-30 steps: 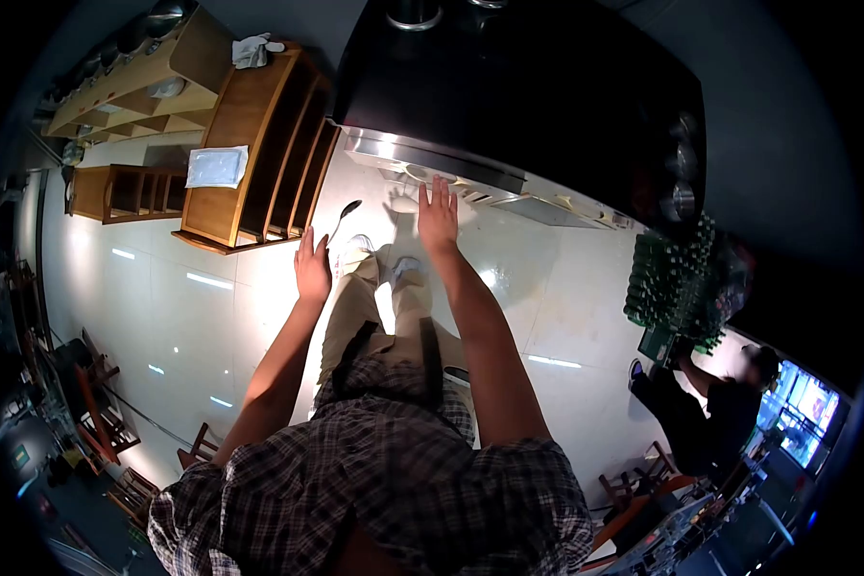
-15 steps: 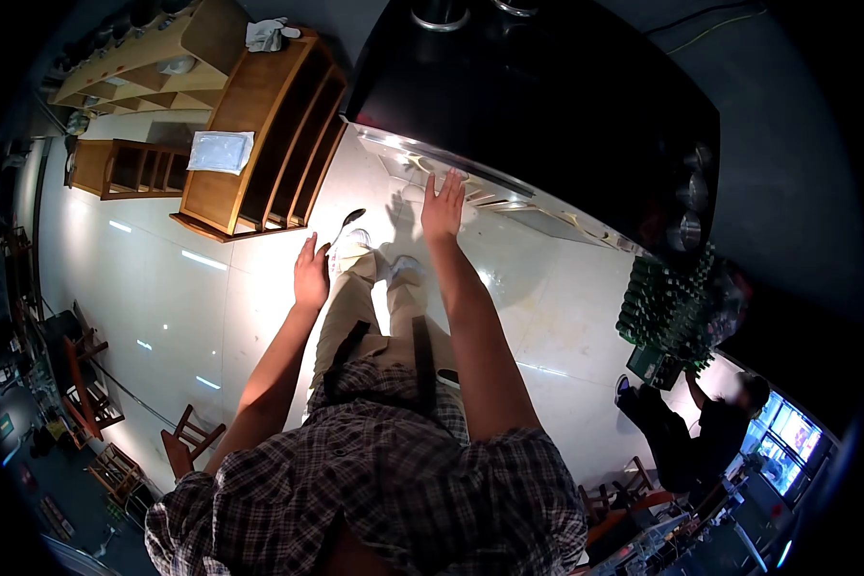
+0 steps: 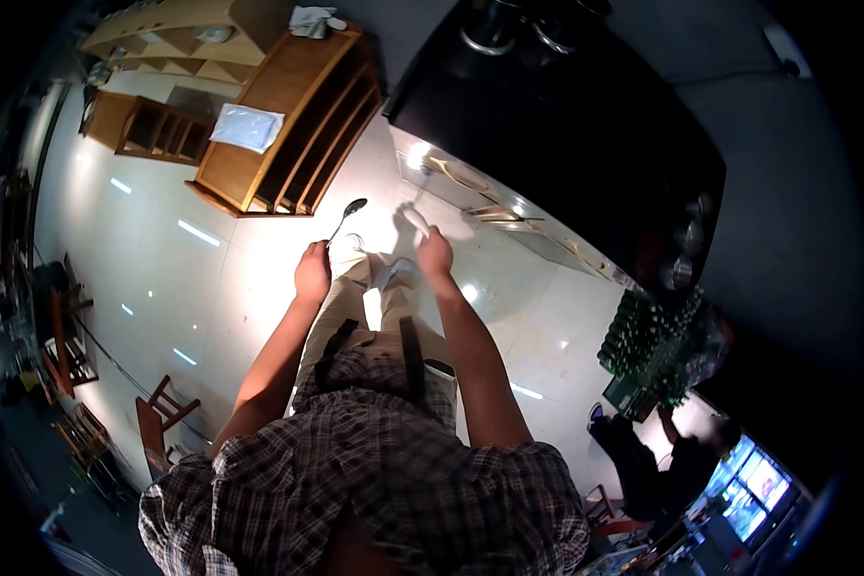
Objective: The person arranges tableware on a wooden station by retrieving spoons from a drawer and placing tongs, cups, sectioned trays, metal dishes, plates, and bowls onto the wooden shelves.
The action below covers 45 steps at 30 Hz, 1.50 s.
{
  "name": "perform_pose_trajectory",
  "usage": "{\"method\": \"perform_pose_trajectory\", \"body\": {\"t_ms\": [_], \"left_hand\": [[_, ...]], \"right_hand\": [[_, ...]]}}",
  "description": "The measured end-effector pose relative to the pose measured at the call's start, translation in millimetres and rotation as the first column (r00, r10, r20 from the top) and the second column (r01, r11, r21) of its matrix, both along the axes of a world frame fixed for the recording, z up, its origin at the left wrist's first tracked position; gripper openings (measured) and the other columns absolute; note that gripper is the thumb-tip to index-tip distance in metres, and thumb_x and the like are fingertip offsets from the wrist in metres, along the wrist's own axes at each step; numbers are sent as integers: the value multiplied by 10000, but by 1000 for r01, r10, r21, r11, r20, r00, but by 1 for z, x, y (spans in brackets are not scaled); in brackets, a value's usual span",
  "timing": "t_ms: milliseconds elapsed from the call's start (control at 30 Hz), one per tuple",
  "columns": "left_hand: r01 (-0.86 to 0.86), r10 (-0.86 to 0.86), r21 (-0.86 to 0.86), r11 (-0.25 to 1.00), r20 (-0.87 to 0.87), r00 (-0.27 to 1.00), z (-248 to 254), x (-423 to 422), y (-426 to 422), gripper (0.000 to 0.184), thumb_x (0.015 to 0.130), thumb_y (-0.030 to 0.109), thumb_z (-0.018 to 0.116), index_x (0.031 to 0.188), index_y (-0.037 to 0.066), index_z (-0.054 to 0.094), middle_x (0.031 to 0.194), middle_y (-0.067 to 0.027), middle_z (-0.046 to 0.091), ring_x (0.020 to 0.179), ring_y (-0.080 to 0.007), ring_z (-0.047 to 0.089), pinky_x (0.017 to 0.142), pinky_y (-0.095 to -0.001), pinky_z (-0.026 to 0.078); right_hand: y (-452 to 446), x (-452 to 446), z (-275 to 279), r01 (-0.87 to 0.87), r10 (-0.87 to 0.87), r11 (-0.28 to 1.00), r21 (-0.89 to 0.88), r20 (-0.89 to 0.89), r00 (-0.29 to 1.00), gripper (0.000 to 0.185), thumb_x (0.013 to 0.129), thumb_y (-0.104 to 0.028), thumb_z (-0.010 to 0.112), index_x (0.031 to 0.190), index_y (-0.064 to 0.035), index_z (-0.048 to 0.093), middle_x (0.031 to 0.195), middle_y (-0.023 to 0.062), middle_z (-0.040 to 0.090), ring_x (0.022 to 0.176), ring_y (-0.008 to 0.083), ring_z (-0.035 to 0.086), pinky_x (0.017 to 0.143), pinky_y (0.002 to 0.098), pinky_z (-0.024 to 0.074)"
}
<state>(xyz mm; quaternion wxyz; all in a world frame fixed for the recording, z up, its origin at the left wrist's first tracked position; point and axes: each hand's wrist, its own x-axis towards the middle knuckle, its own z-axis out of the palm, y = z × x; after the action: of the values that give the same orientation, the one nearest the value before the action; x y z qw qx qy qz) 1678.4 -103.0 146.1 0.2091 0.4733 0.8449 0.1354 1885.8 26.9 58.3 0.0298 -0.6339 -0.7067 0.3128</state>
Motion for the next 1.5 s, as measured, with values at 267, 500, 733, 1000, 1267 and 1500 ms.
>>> {"method": "perform_pose_trajectory", "body": {"t_ms": [267, 500, 733, 1000, 1267, 1500], "left_hand": [[-309, 295, 71, 949, 156, 943, 45, -27, -11, 208, 902, 220, 472, 944, 38, 564, 917, -172, 622, 822, -348, 596, 724, -435, 469], [-584, 326, 106, 805, 742, 585, 27, -134, -80, 164, 950, 145, 425, 925, 32, 541, 772, -97, 589, 644, -203, 574, 600, -320, 464], [-657, 290, 34, 753, 879, 378, 50, -270, -185, 177, 952, 128, 419, 936, 22, 559, 840, -66, 621, 736, -149, 597, 659, -279, 481], [-757, 334, -56, 651, 917, 219, 67, -406, -270, 254, 935, 122, 397, 1040, -39, 564, 906, -111, 629, 707, -170, 622, 650, -278, 526], [-783, 395, -132, 607, 906, 153, 55, -529, -257, 233, 923, 173, 420, 956, 0, 572, 813, -71, 607, 598, -120, 549, 561, -257, 468], [-689, 463, -73, 721, 790, 401, 43, -699, -231, 236, 941, 188, 411, 953, 16, 572, 772, -75, 608, 585, -123, 572, 544, -249, 481]], "right_hand": [[-44, -83, 88, -58, -516, 710, -702, -575, 635, 220, 911, -221, 470, 1029, -55, 553, 687, 13, 499, 534, 99, 414, 463, 260, 354], [-93, -231, 133, -284, -538, 688, -668, -732, 418, 278, 964, -217, 368, 1032, 15, 504, 708, 28, 493, 580, 121, 454, 574, 266, 418], [-200, -410, 132, -520, -521, 500, -692, -720, 457, 199, 933, -197, 444, 962, -22, 535, 904, 59, 558, 794, 157, 544, 660, 318, 452], [-285, -568, 140, -394, -406, 522, -757, -626, 666, 238, 964, -212, 416, 1099, -35, 499, 1044, 82, 586, 871, 172, 595, 660, 313, 478], [-276, -695, 142, -378, -405, 586, -716, -663, 630, 267, 943, -90, 397, 1192, 6, 398, 1074, 132, 567, 920, 216, 593, 705, 316, 503], [-231, -853, 125, -489, -286, 511, -707, -677, 678, 232, 938, -94, 441, 1115, 52, 477, 1018, 124, 563, 929, 218, 585, 807, 315, 489]]}}
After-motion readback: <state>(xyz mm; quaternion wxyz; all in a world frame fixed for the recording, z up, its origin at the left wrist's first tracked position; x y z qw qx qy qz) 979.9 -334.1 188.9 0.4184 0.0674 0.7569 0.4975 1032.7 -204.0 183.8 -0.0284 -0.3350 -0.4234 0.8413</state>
